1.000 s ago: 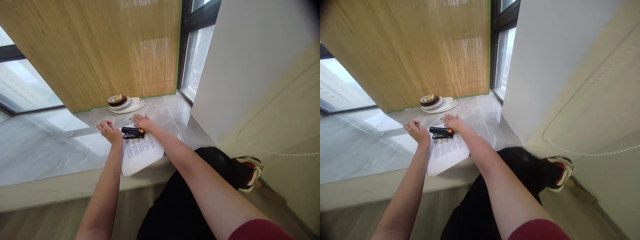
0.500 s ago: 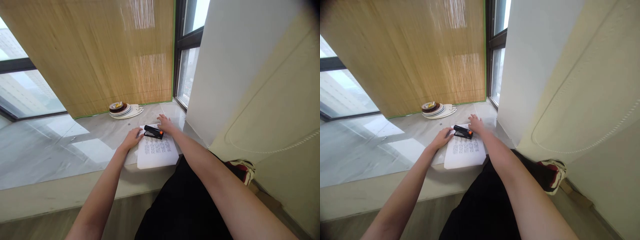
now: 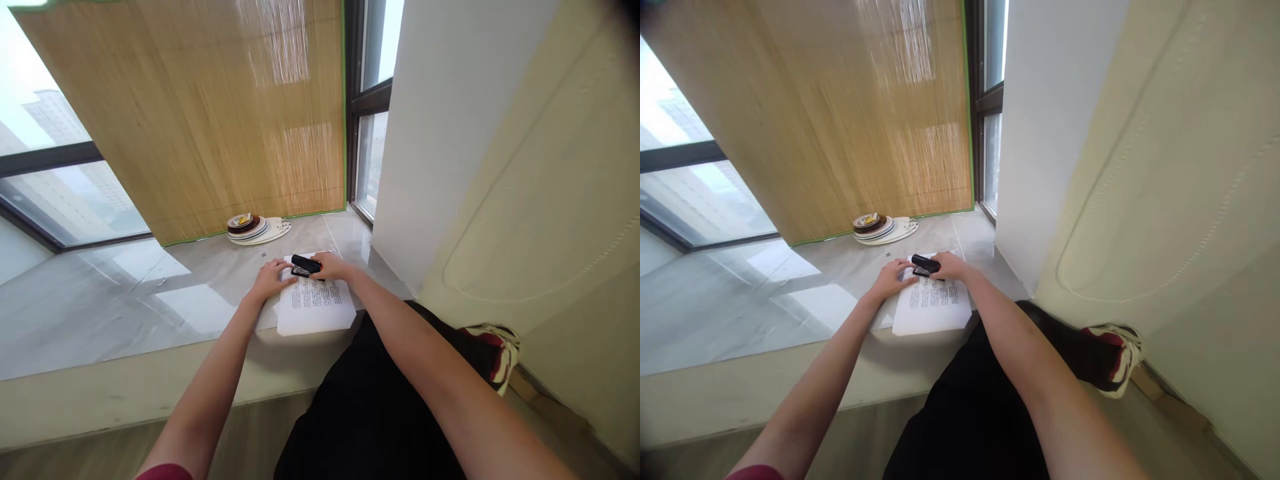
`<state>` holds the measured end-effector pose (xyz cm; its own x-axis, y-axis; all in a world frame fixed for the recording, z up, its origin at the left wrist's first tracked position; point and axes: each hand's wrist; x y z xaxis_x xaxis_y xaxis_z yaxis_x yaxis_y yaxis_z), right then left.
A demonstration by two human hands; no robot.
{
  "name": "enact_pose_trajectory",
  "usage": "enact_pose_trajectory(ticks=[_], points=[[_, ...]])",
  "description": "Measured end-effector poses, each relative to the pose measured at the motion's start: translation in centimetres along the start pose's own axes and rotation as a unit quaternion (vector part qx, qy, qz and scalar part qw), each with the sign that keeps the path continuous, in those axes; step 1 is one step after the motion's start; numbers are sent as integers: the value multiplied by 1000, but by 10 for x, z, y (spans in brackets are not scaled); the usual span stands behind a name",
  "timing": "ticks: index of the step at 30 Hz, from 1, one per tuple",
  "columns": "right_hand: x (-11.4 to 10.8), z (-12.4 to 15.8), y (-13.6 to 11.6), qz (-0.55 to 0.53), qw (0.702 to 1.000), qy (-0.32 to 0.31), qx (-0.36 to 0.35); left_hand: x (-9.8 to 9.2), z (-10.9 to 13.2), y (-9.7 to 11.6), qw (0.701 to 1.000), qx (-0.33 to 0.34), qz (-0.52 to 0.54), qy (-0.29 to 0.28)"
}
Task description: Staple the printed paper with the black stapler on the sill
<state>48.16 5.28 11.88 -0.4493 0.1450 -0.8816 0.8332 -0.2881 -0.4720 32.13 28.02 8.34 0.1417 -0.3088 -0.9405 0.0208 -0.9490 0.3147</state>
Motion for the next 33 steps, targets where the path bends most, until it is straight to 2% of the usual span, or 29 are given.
enact_pose_trajectory(ticks=[4, 8, 13, 18, 20, 24, 26, 28, 29, 31, 33], points=[[2, -13, -1, -35, 999, 23, 35, -1, -2, -2, 1000, -29, -7, 5], [-4, -13, 12, -149, 988, 24, 16, -2, -4, -2, 999, -40, -10, 1], [-10, -6, 29, -365, 931, 18, 4, -2, -5, -2, 999, -51, -13, -10], [-6, -5, 36, -454, 889, -1, 55, 1, -6, -5, 996, -74, 41, 14], [-6, -5, 37, -466, 882, -1, 68, 2, -7, -5, 993, -91, 70, 24], [-4, -9, 27, -409, 912, 41, -20, 3, -7, -6, 990, -95, 100, 35], [0, -13, 19, -318, 946, 47, -48, 3, -6, -6, 990, -86, 108, 35], [4, -17, 11, -205, 977, 39, -44, 2, -6, -7, 988, -77, 132, 39], [5, -18, 8, -157, 986, 39, -38, 1, -6, -7, 984, -68, 154, 54], [6, -17, 1, -96, 993, 57, -26, 0, -8, -7, 965, -42, 228, 122], [6, -14, -7, -57, 994, 87, -22, -2, -11, -7, 913, -35, 348, 210]])
Point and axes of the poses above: each hand's wrist, its own z-axis away from the middle knuckle, its own x-axis out of the palm, y = z × x, and after that the axes turned 11 degrees about -y, right-handed
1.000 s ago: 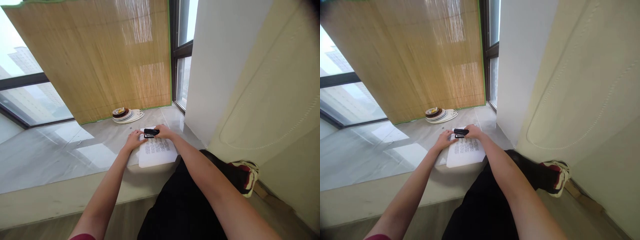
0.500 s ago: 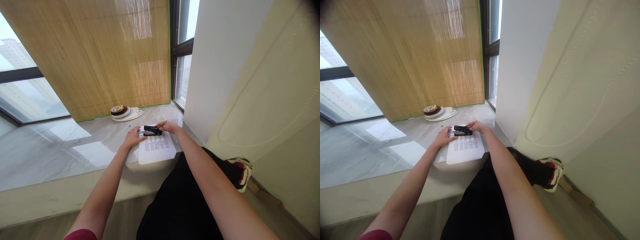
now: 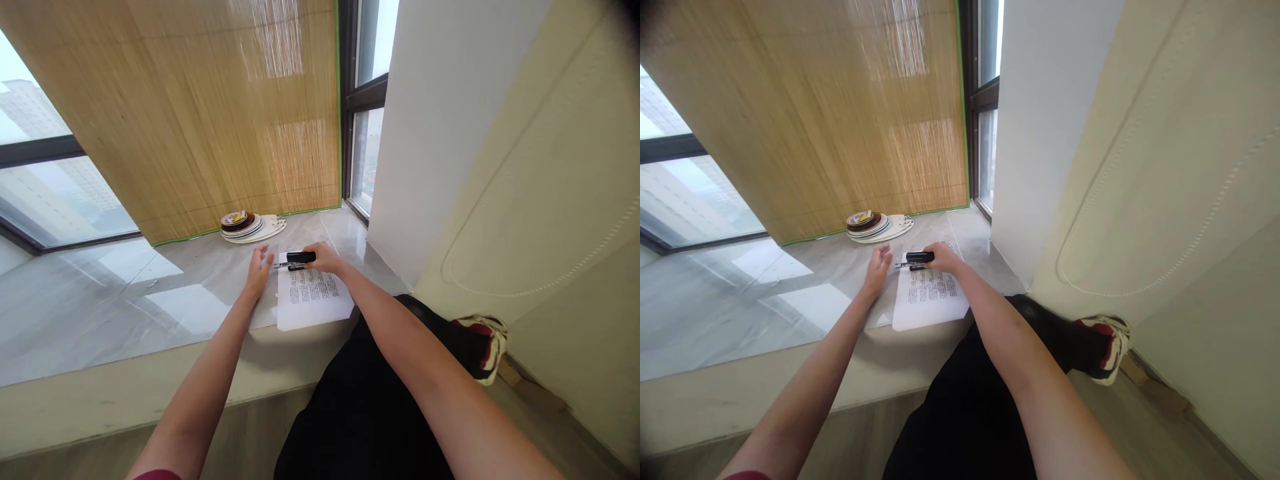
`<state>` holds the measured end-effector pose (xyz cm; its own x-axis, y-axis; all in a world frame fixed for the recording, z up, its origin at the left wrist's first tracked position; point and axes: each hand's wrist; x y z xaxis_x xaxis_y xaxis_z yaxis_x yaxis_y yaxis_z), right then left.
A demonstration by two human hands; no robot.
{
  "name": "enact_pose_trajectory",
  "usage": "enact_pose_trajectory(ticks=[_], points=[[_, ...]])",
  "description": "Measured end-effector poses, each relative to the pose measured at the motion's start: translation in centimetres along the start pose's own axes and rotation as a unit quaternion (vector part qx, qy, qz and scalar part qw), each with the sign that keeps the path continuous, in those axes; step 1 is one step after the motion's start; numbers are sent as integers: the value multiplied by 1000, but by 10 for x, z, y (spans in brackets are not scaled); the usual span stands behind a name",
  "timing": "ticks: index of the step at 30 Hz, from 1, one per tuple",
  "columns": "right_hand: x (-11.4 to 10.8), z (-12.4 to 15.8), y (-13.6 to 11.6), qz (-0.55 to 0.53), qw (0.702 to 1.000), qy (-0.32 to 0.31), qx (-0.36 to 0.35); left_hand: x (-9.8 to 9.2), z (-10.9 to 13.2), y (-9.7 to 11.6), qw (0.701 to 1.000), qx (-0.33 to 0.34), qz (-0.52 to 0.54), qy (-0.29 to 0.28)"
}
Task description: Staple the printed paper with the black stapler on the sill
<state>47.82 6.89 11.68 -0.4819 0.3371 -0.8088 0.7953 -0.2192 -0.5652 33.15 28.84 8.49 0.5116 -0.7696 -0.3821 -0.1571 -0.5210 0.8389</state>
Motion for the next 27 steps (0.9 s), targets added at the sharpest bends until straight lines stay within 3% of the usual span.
enact_pose_trajectory(ticks=[3, 6, 9, 12, 17, 20, 23, 25, 27], points=[[-1, 5, -15, 82, 995, 54, -28, 1, -6, 1, 967, -87, 233, 63], [2, 7, -30, 186, 972, 78, -120, -1, -8, 2, 903, -189, 387, 3], [5, 6, -39, 272, 936, 73, -210, -5, -7, 2, 863, -230, 447, -47], [5, 6, -42, 316, 915, 64, -243, -7, -6, 3, 849, -243, 465, -57], [3, 8, -43, 297, 924, 88, -222, -6, -5, 10, 841, -252, 478, -41], [2, 7, -43, 208, 959, 130, -144, -5, -6, 17, 839, -240, 488, 8], [0, 6, -41, 54, 981, 185, 35, -5, -6, 22, 859, -191, 470, 63], [0, 5, -37, -39, 981, 156, 113, -5, -6, 24, 878, -146, 448, 80], [0, 6, -32, -98, 980, 99, 142, -5, -4, 26, 896, -111, 425, 60]])
Point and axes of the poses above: each hand's wrist, its own z-axis away from the middle knuckle, its own x-axis out of the palm, y = z × x, and after that the axes turned 11 degrees about -y, right-handed
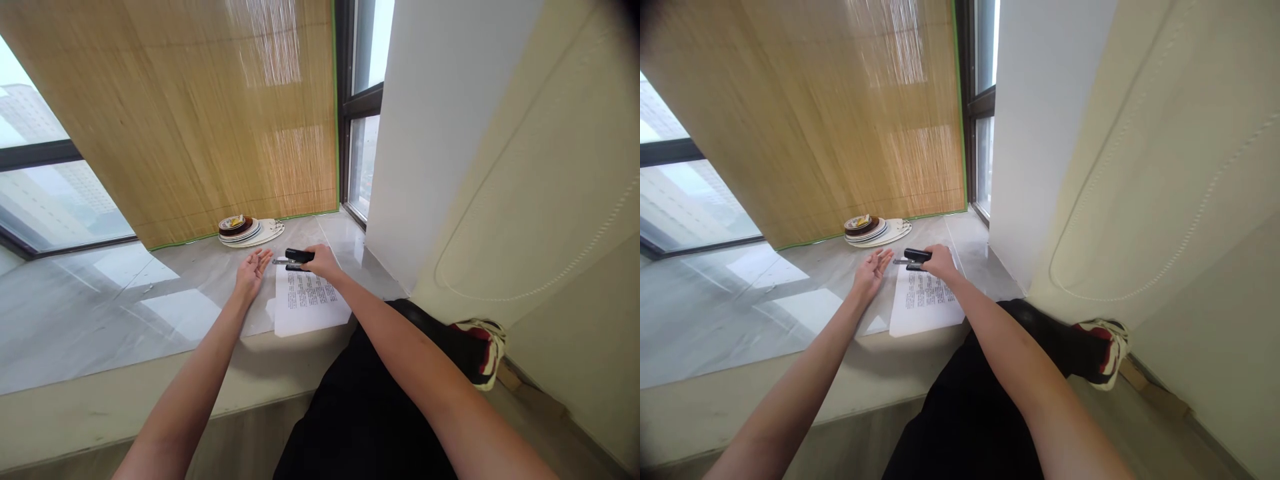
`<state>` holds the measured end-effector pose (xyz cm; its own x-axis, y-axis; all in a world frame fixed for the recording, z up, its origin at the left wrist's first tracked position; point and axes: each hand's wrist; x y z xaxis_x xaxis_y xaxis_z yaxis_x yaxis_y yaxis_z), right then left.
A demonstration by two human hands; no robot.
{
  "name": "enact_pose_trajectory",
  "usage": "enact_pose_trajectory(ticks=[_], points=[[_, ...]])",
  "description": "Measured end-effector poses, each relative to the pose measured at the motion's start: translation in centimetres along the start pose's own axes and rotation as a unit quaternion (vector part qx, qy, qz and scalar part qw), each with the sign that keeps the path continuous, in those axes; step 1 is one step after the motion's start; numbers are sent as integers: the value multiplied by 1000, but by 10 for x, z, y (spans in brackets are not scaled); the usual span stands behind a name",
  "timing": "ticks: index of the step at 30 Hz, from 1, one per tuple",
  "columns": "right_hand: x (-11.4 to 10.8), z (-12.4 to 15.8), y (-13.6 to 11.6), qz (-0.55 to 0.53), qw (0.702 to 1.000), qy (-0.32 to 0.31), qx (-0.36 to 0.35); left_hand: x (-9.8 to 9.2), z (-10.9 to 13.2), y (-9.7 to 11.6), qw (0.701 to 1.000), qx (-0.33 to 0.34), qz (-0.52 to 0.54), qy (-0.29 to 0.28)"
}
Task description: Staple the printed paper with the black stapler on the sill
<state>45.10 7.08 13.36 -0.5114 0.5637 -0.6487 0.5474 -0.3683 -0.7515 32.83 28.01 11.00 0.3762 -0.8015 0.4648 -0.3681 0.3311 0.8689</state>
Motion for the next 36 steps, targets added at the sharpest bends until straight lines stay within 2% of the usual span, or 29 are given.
enact_pose_trajectory(ticks=[5, 7, 9, 11, 13, 14, 16, 19, 23, 29, 31, 32, 34, 36], points=[[1, -1, 8, 15, 996, -87, 31, 1, 10, 3, 989, -18, -50, -137], [1, 0, 5, 28, 997, -76, 5, 2, 14, 4, 981, -40, -57, -180], [2, 3, -3, 27, 996, -19, -87, 3, 17, 4, 974, -60, -63, -208], [6, 5, -12, 14, 974, 22, -223, 5, 21, 3, 968, -62, -68, -232], [13, 6, -21, 3, 944, -2, -329, 8, 24, 2, 961, -55, -77, -258], [17, 6, -24, -1, 935, -24, -354, 10, 25, 1, 957, -52, -85, -271], [25, 6, -27, 3, 932, -44, -361, 11, 27, 0, 949, -51, -104, -292], [32, 6, -29, 11, 938, -29, -344, 11, 27, -1, 945, -45, -125, -300], [28, 10, -32, 6, 935, -14, -356, 10, 25, -2, 947, -46, -142, -285], [24, 12, -37, -22, 933, -54, -355, 15, 29, -2, 937, -36, -143, -316], [16, 5, -31, -62, 940, -27, -334, 12, 25, -1, 943, -11, -143, -299], [8, 0, -25, -79, 946, 1, -314, 9, 22, 1, 951, 11, -146, -272], [-12, -13, -3, -88, 964, 74, -242, -1, 15, 4, 968, 68, -168, -172], [-34, -25, 27, -38, 983, 126, -131, -15, 8, 6, 960, 114, -256, -25]])
Point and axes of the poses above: each hand's wrist, its own z-axis away from the middle knuckle, its own x-axis out of the palm, y = z × x, and after that the axes turned 11 degrees about -y, right-handed
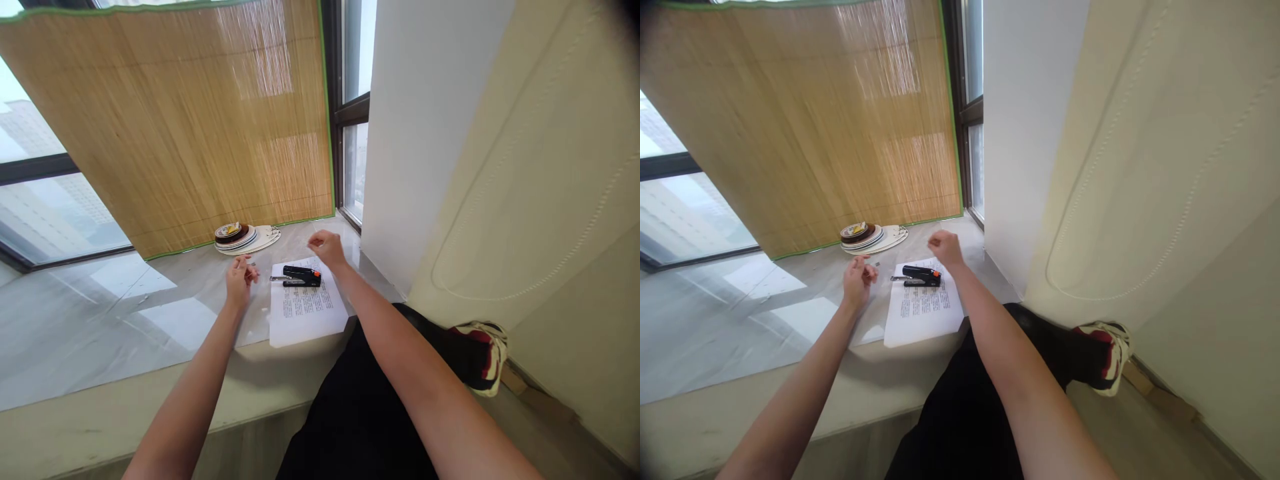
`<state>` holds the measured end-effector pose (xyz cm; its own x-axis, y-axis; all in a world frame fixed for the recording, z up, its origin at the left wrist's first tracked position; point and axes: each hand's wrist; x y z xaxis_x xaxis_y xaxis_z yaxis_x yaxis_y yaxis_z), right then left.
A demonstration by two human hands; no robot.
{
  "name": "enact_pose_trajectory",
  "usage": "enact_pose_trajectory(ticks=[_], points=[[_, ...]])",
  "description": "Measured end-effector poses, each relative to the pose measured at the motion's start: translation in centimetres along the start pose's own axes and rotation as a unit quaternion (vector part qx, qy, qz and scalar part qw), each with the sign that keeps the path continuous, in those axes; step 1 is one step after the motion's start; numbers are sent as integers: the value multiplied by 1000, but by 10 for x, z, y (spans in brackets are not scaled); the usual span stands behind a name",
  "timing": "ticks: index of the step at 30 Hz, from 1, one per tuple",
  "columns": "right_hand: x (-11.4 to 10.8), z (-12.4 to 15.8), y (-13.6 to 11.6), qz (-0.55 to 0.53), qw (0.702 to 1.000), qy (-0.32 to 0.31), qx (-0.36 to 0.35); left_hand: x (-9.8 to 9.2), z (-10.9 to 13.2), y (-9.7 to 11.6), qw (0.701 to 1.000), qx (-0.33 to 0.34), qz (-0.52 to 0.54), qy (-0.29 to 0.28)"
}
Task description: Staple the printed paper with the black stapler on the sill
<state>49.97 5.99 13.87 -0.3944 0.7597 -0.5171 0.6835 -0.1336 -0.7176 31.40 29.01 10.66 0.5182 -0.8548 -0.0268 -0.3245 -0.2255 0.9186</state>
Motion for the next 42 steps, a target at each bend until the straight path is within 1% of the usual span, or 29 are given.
enact_pose_trajectory(ticks=[1, 2, 3, 4, 5, 6, 7, 9, 11, 14, 15, 17, 21, 22, 23, 24, 26, 28, 29, 31, 34, 37, 39, 42], points=[[-10, -3, 16, 49, 997, 5, 55, -6, -2, -4, 994, -10, -90, 60], [-18, -5, 32, 97, 990, -7, 101, -11, -4, -8, 976, -25, -191, 100], [-24, -5, 46, 130, 982, -21, 135, -15, -6, -13, 949, -40, -291, 116], [-28, -4, 58, 151, 975, -34, 159, -18, -8, -17, 918, -50, -378, 111], [-29, -3, 67, 163, 971, -44, 172, -19, -11, -21, 890, -55, -443, 94], [-28, -2, 75, 167, 968, -50, 180, -19, -16, -25, 868, -58, -488, 69], [-26, -1, 80, 168, 967, -53, 183, -18, -21, -29, 853, -60, -517, 44], [-20, -1, 86, 168, 966, -51, 187, -15, -34, -35, 833, -67, -549, 3], [-15, -3, 92, 167, 966, -47, 194, -14, -46, -41, 821, -84, -564, -36], [-14, -8, 101, 158, 966, -48, 201, -15, -53, -45, 806, -110, -576, -80], [-15, -9, 104, 153, 966, -50, 201, -16, -51, -45, 802, -115, -580, -84], [-18, -9, 107, 142, 969, -53, 197, -15, -45, -43, 795, -126, -589, -75], [-24, -6, 100, 121, 975, -33, 185, -9, -24, -31, 780, -142, -608, -48], [-25, -6, 96, 117, 976, -24, 185, -5, -18, -28, 782, -135, -607, -42], [-27, -5, 92, 112, 976, -18, 184, -2, -13, -25, 792, -120, -597, -37], [-29, -4, 89, 108, 977, -16, 185, 2, -9, -22, 811, -98, -575, -36], [-33, -3, 81, 97, 978, -28, 183, 8, -3, -18, 864, -40, -500, -49], [-36, -1, 71, 71, 982, -61, 164, 11, 0, -15, 906, 15, -417, -70], [-37, 1, 65, 53, 985, -82, 145, 12, 0, -15, 919, 33, -386, -75], [-37, 5, 49, 21, 988, -124, 93, 11, -2, -14, 936, 46, -342, -69], [-30, 12, 23, 20, 983, -182, 30, 7, -4, -13, 956, 32, -286, -63], [-19, 17, 2, 49, 969, -243, 5, 6, -3, -12, 962, 28, -256, -85], [-12, 19, -6, 84, 958, -275, -5, 6, -3, -11, 957, 45, -270, -98], [-4, 22, -11, 154, 937, -313, -20, 7, -2, -11, 938, 83, -312, -126]])
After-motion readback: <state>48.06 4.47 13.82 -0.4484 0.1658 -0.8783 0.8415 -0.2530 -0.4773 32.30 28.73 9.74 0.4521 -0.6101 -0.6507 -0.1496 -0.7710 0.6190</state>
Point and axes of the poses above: each hand's wrist, its own z-axis away from the middle knuckle, its own x-axis out of the palm, y = z × x, and after that the axes turned 11 degrees about -y, right-handed
